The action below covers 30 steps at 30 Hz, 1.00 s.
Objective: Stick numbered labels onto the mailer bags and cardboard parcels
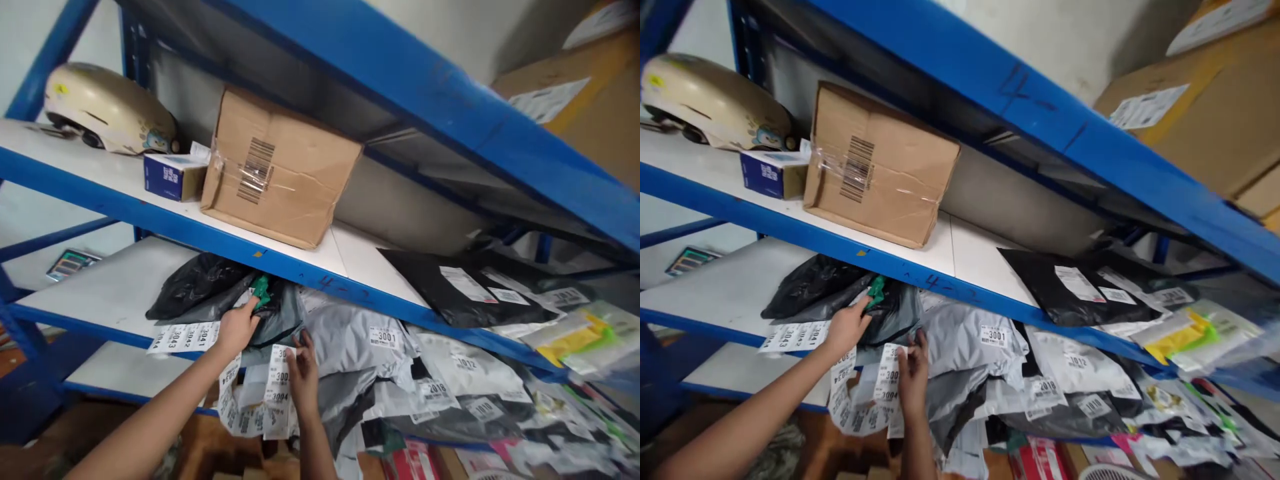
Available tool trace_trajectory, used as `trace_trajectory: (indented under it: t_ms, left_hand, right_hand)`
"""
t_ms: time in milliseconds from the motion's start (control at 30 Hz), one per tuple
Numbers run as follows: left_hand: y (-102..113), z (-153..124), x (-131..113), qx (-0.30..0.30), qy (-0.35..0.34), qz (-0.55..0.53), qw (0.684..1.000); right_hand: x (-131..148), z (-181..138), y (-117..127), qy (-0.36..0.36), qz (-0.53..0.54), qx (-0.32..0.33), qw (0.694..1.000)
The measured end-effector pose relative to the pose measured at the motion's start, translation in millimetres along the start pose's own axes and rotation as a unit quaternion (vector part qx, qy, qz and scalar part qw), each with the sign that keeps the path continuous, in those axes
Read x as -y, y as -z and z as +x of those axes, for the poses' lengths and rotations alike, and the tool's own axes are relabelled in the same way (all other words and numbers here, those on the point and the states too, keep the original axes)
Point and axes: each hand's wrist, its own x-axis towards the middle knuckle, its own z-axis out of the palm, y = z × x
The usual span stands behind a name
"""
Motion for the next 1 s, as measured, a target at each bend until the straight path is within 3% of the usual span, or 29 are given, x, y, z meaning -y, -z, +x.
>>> trace_trajectory:
  t_ms: [100,167,300,400,567,800,1000]
  left_hand:
    - [8,4,11,-0.019,0.031,-0.053,0.998]
    - [12,7,17,-0.032,0.041,-0.09,0.995]
    - [16,15,22,-0.061,0.062,-0.146,0.985]
    - [17,16,25,-0.104,0.083,-0.207,0.969]
    - [14,13,30,-0.176,0.106,-0.299,0.932]
    - [13,14,40,-0.194,0.099,-0.296,0.93]
    - [11,13,42,-0.187,0.098,-0.305,0.929]
  right_hand:
    - [1,-2,6,0.027,-0.089,-0.017,0.996]
    - [13,-5,7,0.063,-0.171,0.013,0.983]
    - [42,1,-9,0.103,-0.301,0.173,0.932]
    - [45,11,-20,0.049,-0.386,0.24,0.89]
    - [34,15,-19,-0.018,-0.427,0.221,0.877]
    - [34,14,-14,-0.071,-0.457,0.236,0.855]
    - [26,14,-6,-0.073,-0.419,0.213,0.879]
